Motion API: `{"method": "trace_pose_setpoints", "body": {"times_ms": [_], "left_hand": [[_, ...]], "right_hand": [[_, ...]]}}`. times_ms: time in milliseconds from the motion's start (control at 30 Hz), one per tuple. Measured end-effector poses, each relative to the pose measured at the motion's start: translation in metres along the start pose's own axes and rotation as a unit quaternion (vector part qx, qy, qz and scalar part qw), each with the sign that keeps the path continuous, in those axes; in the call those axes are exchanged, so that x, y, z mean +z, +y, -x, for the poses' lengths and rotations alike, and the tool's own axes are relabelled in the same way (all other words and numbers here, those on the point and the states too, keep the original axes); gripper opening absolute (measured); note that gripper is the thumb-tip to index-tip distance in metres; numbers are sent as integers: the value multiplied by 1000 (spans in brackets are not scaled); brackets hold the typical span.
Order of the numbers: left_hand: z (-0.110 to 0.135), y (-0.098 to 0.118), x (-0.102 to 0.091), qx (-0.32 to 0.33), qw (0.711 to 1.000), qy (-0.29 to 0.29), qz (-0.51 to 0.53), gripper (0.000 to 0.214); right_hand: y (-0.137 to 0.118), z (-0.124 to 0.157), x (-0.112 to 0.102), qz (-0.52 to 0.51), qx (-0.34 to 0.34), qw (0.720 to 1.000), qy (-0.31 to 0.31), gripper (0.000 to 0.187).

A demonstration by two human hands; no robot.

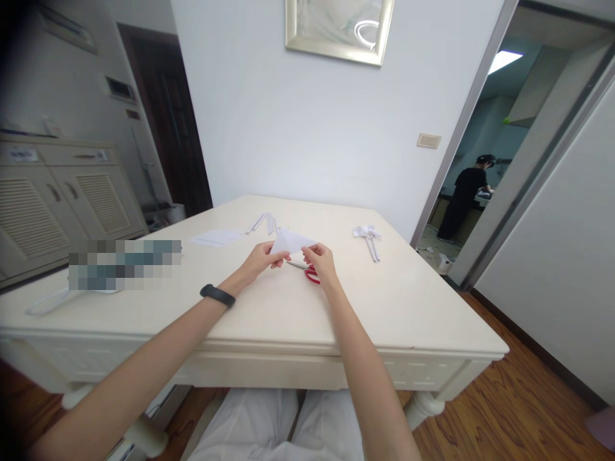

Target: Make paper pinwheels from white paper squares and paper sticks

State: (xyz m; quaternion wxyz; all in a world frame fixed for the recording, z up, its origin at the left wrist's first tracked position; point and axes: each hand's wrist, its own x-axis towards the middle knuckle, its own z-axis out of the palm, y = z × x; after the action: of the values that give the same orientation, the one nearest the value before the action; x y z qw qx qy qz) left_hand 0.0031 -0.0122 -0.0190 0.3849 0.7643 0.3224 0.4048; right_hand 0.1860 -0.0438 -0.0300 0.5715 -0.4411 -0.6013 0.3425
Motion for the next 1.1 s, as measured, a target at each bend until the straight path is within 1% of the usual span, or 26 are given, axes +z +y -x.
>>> {"method": "trace_pose_setpoints", "body": {"times_ms": [100,200,300,400,467,567,600,667,767,833,933,1067,1100], "left_hand": [[1,4,-1,5,1000,10,3,21],[2,14,-3,12,1000,17,16,20],[2,25,-8,20,999,30,38,18],[0,33,-18,15,997,45,64,22],[-3,34,-26,0,996,46,80,31],[-10,32,-37,-30,992,54,111,47],[-12,31,-40,-37,990,60,123,47],[-16,29,-42,-47,985,73,147,41],[-22,27,-38,-60,982,70,163,28],[-25,26,-33,-73,983,56,157,30],[-25,23,-27,-86,984,63,140,27],[-15,19,-20,-140,981,82,105,21],[-12,19,-18,-173,976,86,99,20]], "right_hand": [[-2,-1,-3,-7,-9,1000,17,27],[-8,-1,-5,-10,-16,1000,18,26],[-15,-1,-7,-11,-15,1000,-7,22],[-24,0,-12,-15,6,998,-57,15],[-32,-1,-15,-22,24,996,-78,13],[-43,-6,-18,-30,45,995,-87,18],[-46,-9,-18,-34,48,995,-85,18],[-50,-14,-18,-36,52,996,-70,17],[-48,-21,-15,-37,62,996,-53,17],[-42,-22,-12,-39,74,995,-62,19],[-33,-20,-6,-48,94,991,-85,19],[-25,-12,0,-42,122,986,-109,14],[-24,-10,1,-36,127,985,-115,13]]}}
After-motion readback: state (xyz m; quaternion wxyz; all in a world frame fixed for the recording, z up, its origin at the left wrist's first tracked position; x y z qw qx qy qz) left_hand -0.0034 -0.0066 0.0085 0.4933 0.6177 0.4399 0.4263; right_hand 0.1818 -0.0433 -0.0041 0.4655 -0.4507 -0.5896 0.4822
